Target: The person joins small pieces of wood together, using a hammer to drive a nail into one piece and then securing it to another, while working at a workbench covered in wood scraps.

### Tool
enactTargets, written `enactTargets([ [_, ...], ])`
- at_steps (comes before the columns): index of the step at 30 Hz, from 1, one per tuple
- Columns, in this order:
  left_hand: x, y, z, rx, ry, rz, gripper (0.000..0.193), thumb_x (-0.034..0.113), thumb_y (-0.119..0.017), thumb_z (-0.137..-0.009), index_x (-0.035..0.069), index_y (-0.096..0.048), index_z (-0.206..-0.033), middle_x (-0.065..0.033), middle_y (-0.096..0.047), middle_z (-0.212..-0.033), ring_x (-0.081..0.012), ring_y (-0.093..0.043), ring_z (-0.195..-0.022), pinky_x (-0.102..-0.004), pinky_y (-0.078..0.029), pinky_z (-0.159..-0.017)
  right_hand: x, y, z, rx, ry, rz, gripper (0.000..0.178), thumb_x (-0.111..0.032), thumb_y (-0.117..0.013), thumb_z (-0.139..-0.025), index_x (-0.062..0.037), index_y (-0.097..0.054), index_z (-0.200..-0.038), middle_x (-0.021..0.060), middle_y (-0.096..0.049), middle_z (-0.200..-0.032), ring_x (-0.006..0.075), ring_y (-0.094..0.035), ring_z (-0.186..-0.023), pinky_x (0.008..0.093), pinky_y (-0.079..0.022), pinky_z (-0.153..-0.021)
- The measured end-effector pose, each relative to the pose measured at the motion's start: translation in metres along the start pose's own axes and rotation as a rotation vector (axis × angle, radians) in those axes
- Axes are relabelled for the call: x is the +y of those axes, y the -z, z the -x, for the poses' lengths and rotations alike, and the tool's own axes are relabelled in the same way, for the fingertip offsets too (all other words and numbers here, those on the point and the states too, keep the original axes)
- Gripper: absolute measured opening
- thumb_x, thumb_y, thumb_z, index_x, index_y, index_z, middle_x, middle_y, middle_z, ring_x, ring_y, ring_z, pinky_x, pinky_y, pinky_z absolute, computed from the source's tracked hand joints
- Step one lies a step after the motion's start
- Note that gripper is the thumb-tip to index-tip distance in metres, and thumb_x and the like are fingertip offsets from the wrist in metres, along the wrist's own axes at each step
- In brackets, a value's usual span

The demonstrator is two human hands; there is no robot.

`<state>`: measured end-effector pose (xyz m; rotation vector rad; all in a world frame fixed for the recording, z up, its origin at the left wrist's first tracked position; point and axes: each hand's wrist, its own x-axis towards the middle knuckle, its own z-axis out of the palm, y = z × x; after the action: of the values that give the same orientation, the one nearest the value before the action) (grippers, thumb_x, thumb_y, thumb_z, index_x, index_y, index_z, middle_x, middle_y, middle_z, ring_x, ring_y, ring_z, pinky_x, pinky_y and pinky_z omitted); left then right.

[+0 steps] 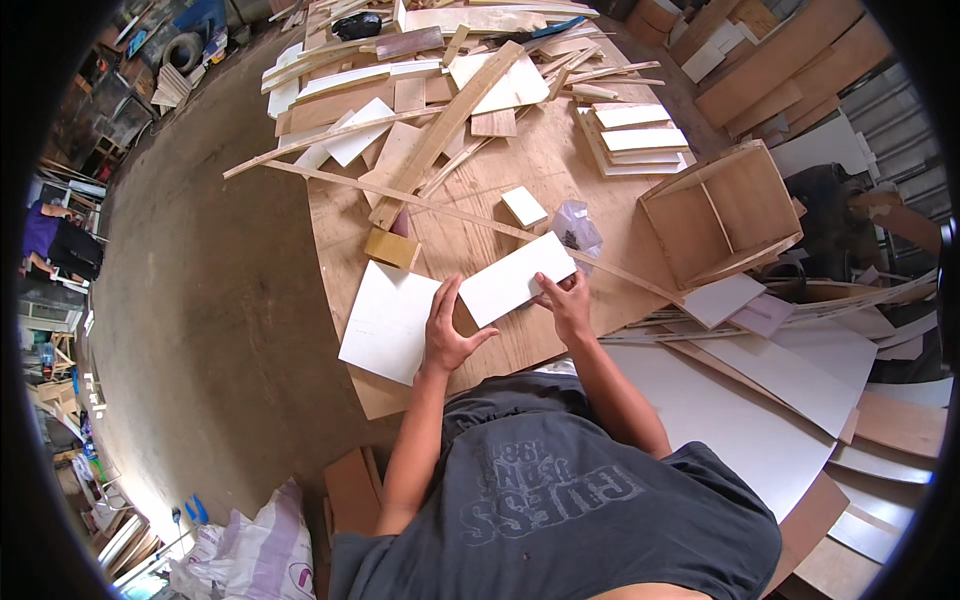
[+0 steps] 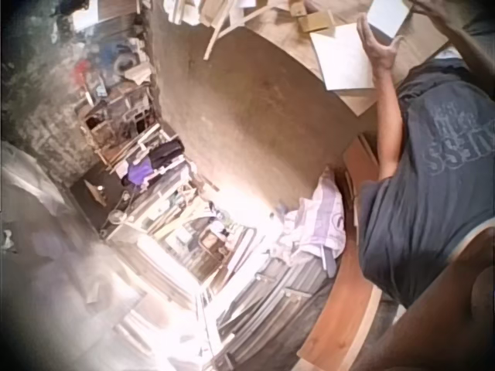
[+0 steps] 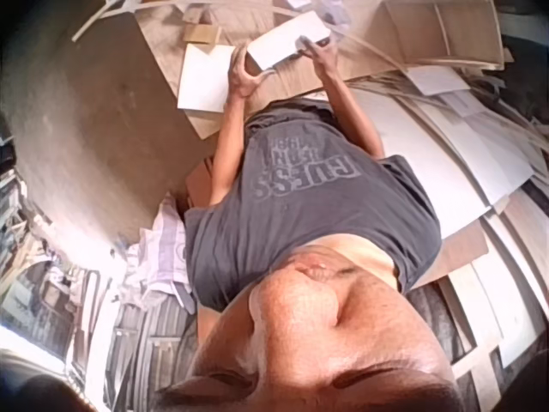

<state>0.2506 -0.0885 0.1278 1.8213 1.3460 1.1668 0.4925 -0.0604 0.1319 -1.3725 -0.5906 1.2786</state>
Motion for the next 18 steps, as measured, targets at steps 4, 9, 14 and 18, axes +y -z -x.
enactTargets([
  [4, -0.008, -0.004, -0.001, 0.047, 0.081, 0.116, 0.077, 0.036, -0.086, -0.089, 0.004, -0.055, -0.152, -0.0177, -0.055, -0.152, -0.0354, -0.052, -0.143, -0.0447, -0.045, -0.118, -0.002, 0.000, -0.006, -0.022, -0.021, 0.032, 0.055, -0.007, -0.081, -0.093, 0.0013, -0.048, -0.137, 0.0111, -0.068, -0.120, 0.0210, -0.072, -0.105, 0.0352, -0.070, -0.074],
  [9, -0.016, -0.028, 0.009, 0.281, 0.388, 0.183, 0.050, 0.026, -0.078, -0.099, 0.004, -0.066, -0.142, -0.0140, -0.063, -0.135, -0.0259, -0.063, -0.120, -0.0374, -0.052, -0.102, 0.001, 0.000, -0.023, -0.091, -0.010, 0.041, 0.051, -0.007, -0.082, -0.093, 0.0033, -0.050, -0.132, 0.0125, -0.068, -0.116, 0.0205, -0.073, -0.099, 0.0327, -0.070, -0.067],
  [14, 0.004, -0.046, 0.007, 0.373, 0.668, 0.350, 0.052, 0.023, -0.080, -0.097, 0.002, -0.066, -0.143, -0.0043, -0.066, -0.106, -0.0132, -0.059, -0.093, -0.0322, -0.051, -0.088, -0.003, -0.002, -0.028, -0.112, -0.013, 0.100, 0.050, -0.011, -0.082, -0.094, 0.0007, -0.049, -0.131, 0.0108, -0.069, -0.117, 0.0202, -0.074, -0.102, 0.0352, -0.070, -0.074],
  [18, 0.011, -0.055, 0.000, 0.373, 0.583, 0.153, 0.056, 0.025, -0.082, -0.096, 0.000, -0.065, -0.144, -0.0038, -0.067, -0.101, -0.0137, -0.060, -0.092, -0.0308, -0.051, -0.086, -0.012, 0.005, -0.037, -0.121, -0.037, 0.072, 0.052, -0.011, -0.081, -0.095, 0.0006, -0.048, -0.133, 0.0114, -0.069, -0.117, 0.0207, -0.074, -0.101, 0.0360, -0.070, -0.074],
])
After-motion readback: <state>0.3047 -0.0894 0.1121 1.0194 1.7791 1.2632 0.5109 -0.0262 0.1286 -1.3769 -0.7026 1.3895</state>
